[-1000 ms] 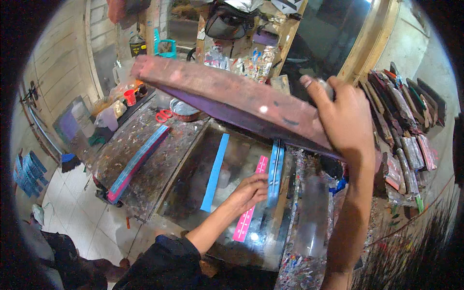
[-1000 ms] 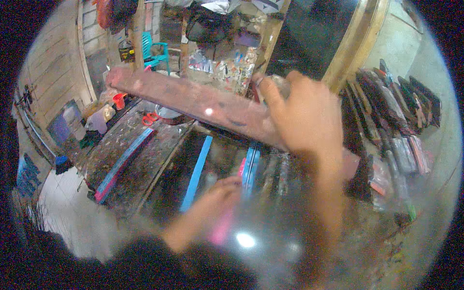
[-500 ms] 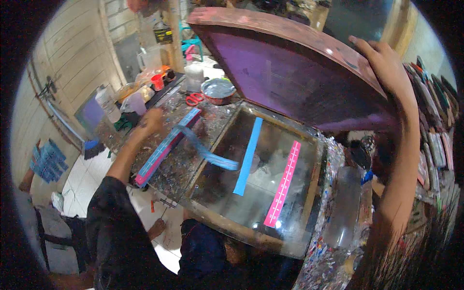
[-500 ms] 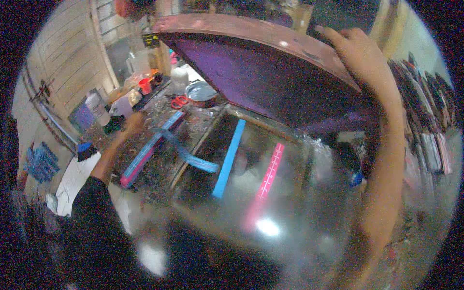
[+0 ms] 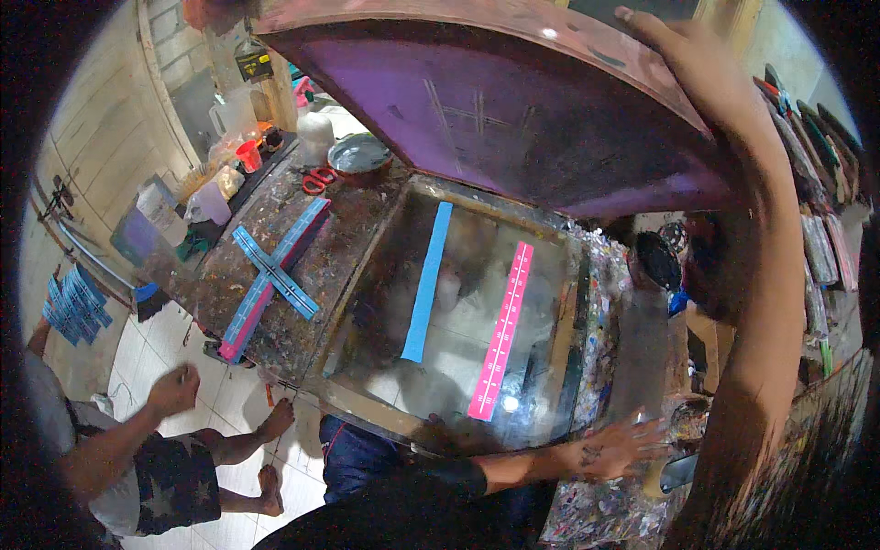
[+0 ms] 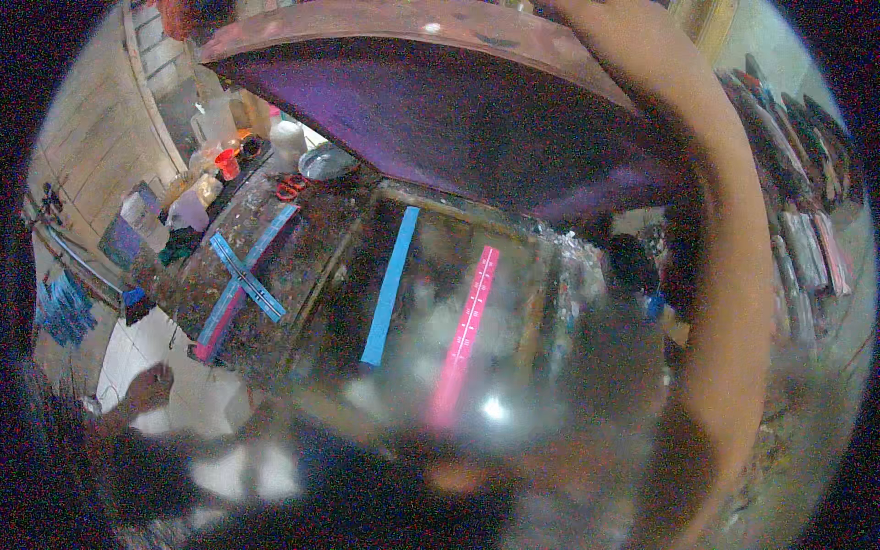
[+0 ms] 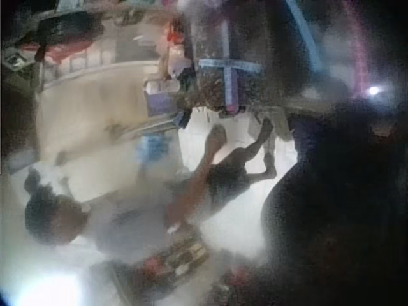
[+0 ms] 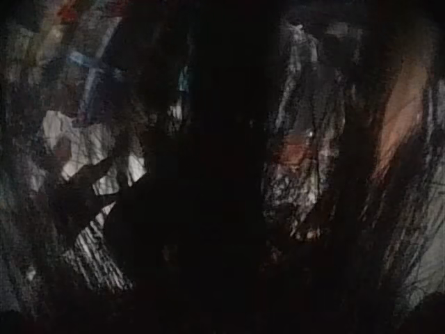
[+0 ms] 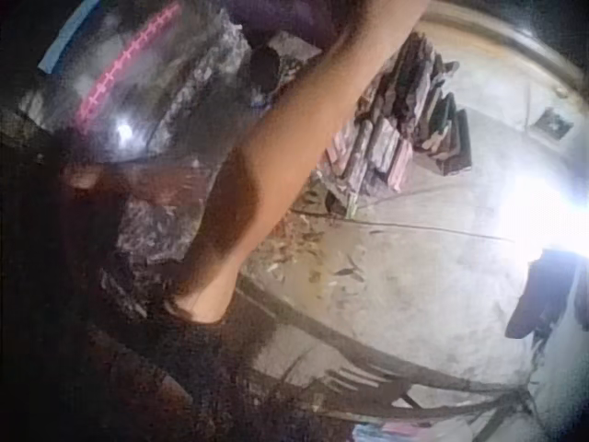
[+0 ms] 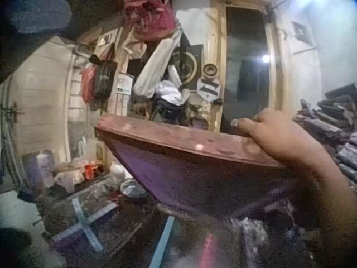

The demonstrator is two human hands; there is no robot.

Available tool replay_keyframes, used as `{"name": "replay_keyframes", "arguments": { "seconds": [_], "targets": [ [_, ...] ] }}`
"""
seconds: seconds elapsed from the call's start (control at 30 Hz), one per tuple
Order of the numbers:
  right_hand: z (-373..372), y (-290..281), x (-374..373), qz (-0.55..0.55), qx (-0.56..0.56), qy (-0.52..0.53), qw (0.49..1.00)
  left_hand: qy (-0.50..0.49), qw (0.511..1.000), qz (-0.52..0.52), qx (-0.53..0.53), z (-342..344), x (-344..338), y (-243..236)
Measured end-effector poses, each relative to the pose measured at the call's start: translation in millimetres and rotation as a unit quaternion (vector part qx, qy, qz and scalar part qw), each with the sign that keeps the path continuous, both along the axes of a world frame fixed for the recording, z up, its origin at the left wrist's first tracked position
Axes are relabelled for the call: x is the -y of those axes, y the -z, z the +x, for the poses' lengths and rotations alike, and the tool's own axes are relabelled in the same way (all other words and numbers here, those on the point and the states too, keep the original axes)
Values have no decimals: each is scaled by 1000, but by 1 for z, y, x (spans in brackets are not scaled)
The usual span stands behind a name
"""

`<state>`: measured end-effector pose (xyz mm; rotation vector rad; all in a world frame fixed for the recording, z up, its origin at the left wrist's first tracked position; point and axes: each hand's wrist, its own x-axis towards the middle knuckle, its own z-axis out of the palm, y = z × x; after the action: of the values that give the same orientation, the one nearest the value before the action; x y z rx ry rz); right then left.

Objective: The person performs screen printing on strips of material, placing each strip on a vacuum bed, lowering the screen frame, and using a squeegee to apply ink.

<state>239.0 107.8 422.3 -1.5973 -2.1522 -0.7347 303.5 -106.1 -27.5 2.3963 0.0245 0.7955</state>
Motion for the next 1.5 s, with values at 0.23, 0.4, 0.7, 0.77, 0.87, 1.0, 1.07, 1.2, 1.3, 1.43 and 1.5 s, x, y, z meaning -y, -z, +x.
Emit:
{"name": "replay_keyframes", "arguments": {
  "seconds": [0.23,0.4,0.7,0.77,0.87,1.0,1.07,1.2,1.3,1.43,1.5],
  "targets": [
    [-3,-6,10,46,157,-35,986,-176,983,21,-57,-184,-64,-4],
    [-4,-20,0,-14,-12,-41,999,-297,902,78,-304,-296,-90,14],
    [-5,-27,-5,-39,-36,17,998,-279,903,93,-312,-290,-92,12],
    [-2,-27,-8,-11,57,8,998,-266,904,94,-323,-293,-93,17],
    [3,-25,-9,9,70,-21,997,-239,892,112,-368,-293,-95,28],
    [5,-25,-9,-2,36,-28,999,-246,895,112,-354,-291,-96,32],
    [4,-26,-10,-12,23,-36,999,-253,897,104,-346,-290,-95,28],
    [5,-26,-10,-26,-6,-54,998,-251,901,107,-337,-290,-94,17],
    [10,-24,-8,-15,-27,-56,998,-257,906,95,-322,-291,-91,11],
    [12,-23,-13,-15,-5,-61,998,-272,906,92,-310,-292,-89,7],
    [10,-25,-19,-16,10,-39,999,-275,913,80,-291,-290,-90,6]
  ]
}}
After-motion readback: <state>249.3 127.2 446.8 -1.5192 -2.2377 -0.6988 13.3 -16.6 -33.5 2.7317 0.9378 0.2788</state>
